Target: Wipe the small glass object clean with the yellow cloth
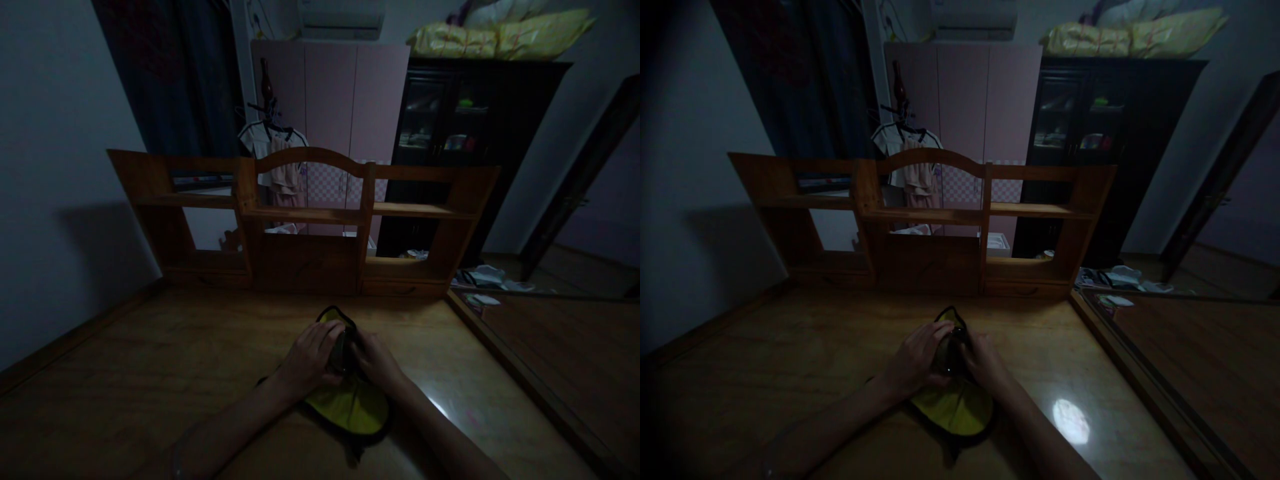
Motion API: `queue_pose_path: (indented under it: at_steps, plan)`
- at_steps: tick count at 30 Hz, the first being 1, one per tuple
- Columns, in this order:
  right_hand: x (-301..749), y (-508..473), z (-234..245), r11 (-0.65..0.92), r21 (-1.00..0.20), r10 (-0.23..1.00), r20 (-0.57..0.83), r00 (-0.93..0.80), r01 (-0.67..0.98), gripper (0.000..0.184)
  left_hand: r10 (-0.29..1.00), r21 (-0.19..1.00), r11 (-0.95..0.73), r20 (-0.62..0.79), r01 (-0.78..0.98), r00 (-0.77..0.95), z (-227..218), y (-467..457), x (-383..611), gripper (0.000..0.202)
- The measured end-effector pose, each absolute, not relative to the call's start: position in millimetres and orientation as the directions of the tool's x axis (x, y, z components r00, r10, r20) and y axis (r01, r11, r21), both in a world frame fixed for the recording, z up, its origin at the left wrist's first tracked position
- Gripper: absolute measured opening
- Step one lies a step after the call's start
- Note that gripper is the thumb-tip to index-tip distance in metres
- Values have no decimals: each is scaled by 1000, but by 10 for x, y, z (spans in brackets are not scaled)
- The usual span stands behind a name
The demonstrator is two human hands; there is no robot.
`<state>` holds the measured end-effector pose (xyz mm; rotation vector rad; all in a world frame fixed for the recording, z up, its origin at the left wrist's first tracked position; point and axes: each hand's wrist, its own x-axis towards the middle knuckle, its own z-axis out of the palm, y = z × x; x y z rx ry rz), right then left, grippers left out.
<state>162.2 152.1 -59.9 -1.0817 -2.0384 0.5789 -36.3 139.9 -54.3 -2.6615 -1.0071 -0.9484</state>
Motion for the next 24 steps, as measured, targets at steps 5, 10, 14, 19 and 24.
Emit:
queue_pose_path:
  at_steps: [5,10,14,19,24]
  plan:
    - [1652,1539,-618,506,-605,862,378,-338,615,25,556,103,-757,619,645,555,-511,1370,-360,88]
    - [1673,1542,-643,513,-544,850,429,-306,664,27,550,155,-766,661,623,511,-502,1385,-355,84]
    - [1680,1534,-615,530,-579,833,494,-251,620,26,590,243,-754,659,610,467,-498,1405,-364,82]
    - [1663,1497,-545,591,-623,801,527,-284,513,24,572,214,-768,652,604,497,-509,1410,-375,85]
    - [1639,1452,-479,609,-655,793,502,-345,447,23,522,139,-781,682,609,513,-558,1417,-367,87]
